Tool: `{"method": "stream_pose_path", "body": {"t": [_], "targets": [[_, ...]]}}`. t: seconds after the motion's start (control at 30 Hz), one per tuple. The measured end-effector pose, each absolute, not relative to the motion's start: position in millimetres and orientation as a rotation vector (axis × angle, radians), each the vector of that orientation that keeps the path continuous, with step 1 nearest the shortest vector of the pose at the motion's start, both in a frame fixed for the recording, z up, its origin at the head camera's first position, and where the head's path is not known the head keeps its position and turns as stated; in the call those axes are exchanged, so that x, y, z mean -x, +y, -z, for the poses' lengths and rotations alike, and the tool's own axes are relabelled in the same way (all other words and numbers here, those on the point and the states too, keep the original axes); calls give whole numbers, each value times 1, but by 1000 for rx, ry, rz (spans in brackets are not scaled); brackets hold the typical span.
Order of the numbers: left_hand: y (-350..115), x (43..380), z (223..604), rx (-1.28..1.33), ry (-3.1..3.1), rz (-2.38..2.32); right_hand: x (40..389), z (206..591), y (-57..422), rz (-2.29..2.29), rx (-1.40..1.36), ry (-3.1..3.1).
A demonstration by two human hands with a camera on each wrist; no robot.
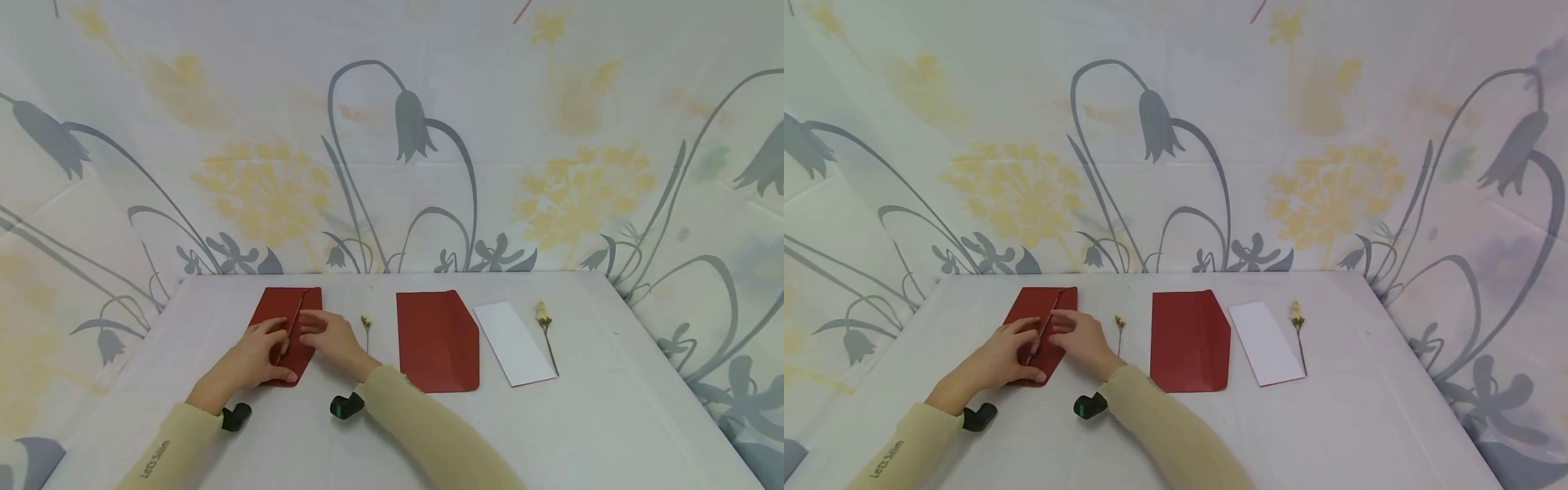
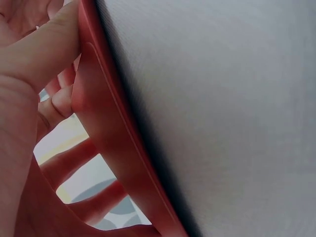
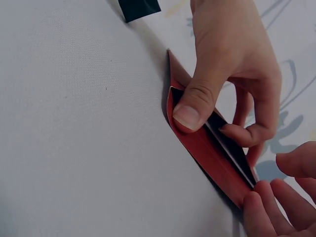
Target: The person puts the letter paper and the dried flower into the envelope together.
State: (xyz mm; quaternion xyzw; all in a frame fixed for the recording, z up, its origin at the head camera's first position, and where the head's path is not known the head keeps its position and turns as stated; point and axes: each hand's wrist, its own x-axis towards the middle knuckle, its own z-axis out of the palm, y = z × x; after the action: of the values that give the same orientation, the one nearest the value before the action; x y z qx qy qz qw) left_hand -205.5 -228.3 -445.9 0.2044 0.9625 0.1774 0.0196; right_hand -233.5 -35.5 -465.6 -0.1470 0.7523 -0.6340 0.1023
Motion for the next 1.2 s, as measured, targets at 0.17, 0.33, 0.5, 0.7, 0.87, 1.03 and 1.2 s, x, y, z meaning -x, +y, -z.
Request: {"method": "stream_pose_path", "body": {"t": [0.17, 0.33, 0.5, 0.7, 0.87, 1.03, 1.2], "targets": [[-229, 206, 446, -619, 2987, -530, 232, 459, -25, 1856, 467, 2241], [-227, 206, 445, -597, 2973, -524, 230, 451, -10, 1870, 482, 2221], [-227, 206, 445, -578, 2961, -529, 229, 446, 6, 1840, 470, 2265], [-227, 206, 446, -567, 2954, -545, 228, 443, 27, 1776, 457, 2357], [-229, 207, 448, -575, 2956, -544, 228, 445, 45, 1738, 473, 2393], [-229, 207, 448, -577, 2952, -543, 227, 447, 62, 1686, 467, 2463], [-228, 207, 446, -568, 2949, -539, 226, 449, 75, 1618, 432, 2542]]}}
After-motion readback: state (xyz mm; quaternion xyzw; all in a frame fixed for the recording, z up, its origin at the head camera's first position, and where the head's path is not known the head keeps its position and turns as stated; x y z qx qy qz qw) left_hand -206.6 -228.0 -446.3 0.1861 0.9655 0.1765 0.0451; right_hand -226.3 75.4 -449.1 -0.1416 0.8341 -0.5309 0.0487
